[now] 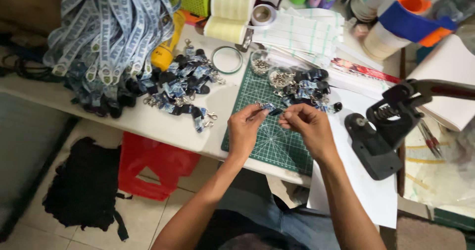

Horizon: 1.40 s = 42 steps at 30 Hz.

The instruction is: The person assembles keychains by attaching metal clasps to patterned fabric pieces using a manual press. They repeatedly pick up fabric pieces, attach clasps, place them under the press, and operate the lever to secure the connection.

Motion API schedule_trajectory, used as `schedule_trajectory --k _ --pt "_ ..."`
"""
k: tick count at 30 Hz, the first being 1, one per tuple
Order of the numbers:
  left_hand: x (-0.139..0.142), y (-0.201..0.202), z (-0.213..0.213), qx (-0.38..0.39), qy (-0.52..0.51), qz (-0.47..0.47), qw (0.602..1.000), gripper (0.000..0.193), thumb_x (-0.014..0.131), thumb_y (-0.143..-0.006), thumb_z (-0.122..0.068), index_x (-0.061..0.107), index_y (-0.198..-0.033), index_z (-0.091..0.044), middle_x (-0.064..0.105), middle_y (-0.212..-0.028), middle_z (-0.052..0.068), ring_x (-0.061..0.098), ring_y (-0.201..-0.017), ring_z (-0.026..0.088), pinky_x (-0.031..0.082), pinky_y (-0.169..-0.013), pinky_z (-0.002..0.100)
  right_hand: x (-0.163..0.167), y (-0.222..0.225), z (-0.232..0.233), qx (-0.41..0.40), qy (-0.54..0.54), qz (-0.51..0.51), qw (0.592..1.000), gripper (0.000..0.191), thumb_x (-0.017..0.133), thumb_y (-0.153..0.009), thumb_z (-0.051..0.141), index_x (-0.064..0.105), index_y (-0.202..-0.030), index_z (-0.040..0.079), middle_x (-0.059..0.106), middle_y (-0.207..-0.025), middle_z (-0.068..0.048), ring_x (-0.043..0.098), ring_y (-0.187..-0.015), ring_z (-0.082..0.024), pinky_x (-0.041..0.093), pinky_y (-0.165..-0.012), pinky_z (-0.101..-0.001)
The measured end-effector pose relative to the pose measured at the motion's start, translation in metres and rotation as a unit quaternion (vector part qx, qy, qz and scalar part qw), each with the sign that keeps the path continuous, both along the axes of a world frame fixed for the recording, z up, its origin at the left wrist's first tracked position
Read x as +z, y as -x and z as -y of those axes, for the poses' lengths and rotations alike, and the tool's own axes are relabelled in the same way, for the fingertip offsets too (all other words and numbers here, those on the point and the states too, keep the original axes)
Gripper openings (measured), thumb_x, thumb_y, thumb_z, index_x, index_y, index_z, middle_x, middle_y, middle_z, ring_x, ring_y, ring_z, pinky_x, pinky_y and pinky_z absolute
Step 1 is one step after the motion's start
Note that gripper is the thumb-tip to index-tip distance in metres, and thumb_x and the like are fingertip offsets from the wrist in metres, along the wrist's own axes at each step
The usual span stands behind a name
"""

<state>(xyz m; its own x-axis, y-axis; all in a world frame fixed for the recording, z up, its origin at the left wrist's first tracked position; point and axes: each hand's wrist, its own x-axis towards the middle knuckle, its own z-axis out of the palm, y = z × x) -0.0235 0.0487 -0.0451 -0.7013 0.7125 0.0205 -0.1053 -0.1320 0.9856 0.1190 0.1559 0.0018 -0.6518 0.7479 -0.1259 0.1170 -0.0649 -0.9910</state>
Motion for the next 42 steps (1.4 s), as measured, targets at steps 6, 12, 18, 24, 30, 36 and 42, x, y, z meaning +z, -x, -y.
schedule_trajectory --k 6,12,18,24,30,36,42 --pt "0.015 -0.022 0.001 -0.037 -0.004 0.021 0.999 0.023 0.075 -0.091 -0.009 0.075 -0.109 0.005 0.078 -0.094 0.007 0.068 -0.082 0.006 0.055 -0.073 0.023 -0.006 0.000 0.016 -0.028 -0.158 -0.021 0.987 0.004 0.069 -0.096 0.004 0.071 -0.099 0.001 0.057 -0.105 0.000 0.059 -0.086 -0.007 0.051 -0.075 -0.0218" --pt "0.020 -0.031 0.004 -0.034 0.005 0.014 0.999 0.025 0.076 -0.090 -0.010 0.075 -0.110 0.005 0.077 -0.091 0.005 0.069 -0.079 0.005 0.056 -0.069 0.021 -0.009 -0.008 0.016 -0.053 -0.169 -0.004 0.984 0.004 0.071 -0.094 0.004 0.071 -0.096 0.000 0.056 -0.100 -0.001 0.054 -0.080 -0.006 0.045 -0.068 -0.0216" --pt "0.022 -0.041 0.004 -0.044 -0.001 0.009 0.999 0.023 0.076 -0.091 -0.009 0.077 -0.108 0.006 0.076 -0.087 0.005 0.061 -0.075 0.003 0.051 -0.065 0.020 -0.019 -0.020 0.014 -0.050 -0.154 -0.009 0.987 0.006 0.071 -0.096 0.006 0.069 -0.097 0.000 0.060 -0.092 0.000 0.055 -0.079 -0.005 0.046 -0.069 -0.0214" --pt "0.022 -0.051 0.001 -0.043 0.023 -0.006 0.999 0.023 0.077 -0.090 -0.009 0.077 -0.107 0.005 0.077 -0.085 0.005 0.061 -0.072 0.004 0.049 -0.062 0.020 -0.031 -0.030 0.012 -0.065 -0.099 0.003 0.993 0.008 0.069 -0.098 0.008 0.066 -0.097 0.001 0.067 -0.087 0.001 0.060 -0.079 -0.005 0.050 -0.071 -0.0220" --pt "0.016 -0.060 -0.009 -0.091 0.020 -0.026 0.995 0.024 0.076 -0.090 -0.011 0.077 -0.109 0.004 0.078 -0.088 0.005 0.066 -0.076 0.004 0.053 -0.065 0.020 -0.028 -0.050 0.014 -0.093 -0.115 -0.011 0.989 0.008 0.067 -0.101 0.008 0.064 -0.098 0.001 0.066 -0.089 0.000 0.058 -0.081 -0.005 0.050 -0.073 -0.0223" --pt "-0.001 -0.082 -0.057 -0.198 0.033 0.208 0.957 0.029 0.074 -0.090 -0.012 0.073 -0.112 0.007 0.076 -0.092 0.008 0.070 -0.079 0.012 0.053 -0.068 0.025 -0.008 -0.101 0.019 -0.258 -0.267 0.071 0.926 0.017 0.062 -0.099 0.007 0.064 -0.115 0.001 0.064 -0.091 0.001 0.057 -0.073 -0.005 0.048 -0.064 -0.0205" --pt "-0.013 -0.107 -0.092 -0.255 0.027 0.235 0.937 0.029 0.075 -0.090 -0.010 0.073 -0.112 0.008 0.074 -0.092 0.010 0.071 -0.081 0.015 0.058 -0.072 0.027 0.021 -0.190 -0.023 -0.395 -0.328 0.000 0.858 0.016 0.058 -0.113 0.006 0.061 -0.128 0.001 0.061 -0.096 0.000 0.054 -0.081 -0.006 0.046 -0.072 -0.0206"
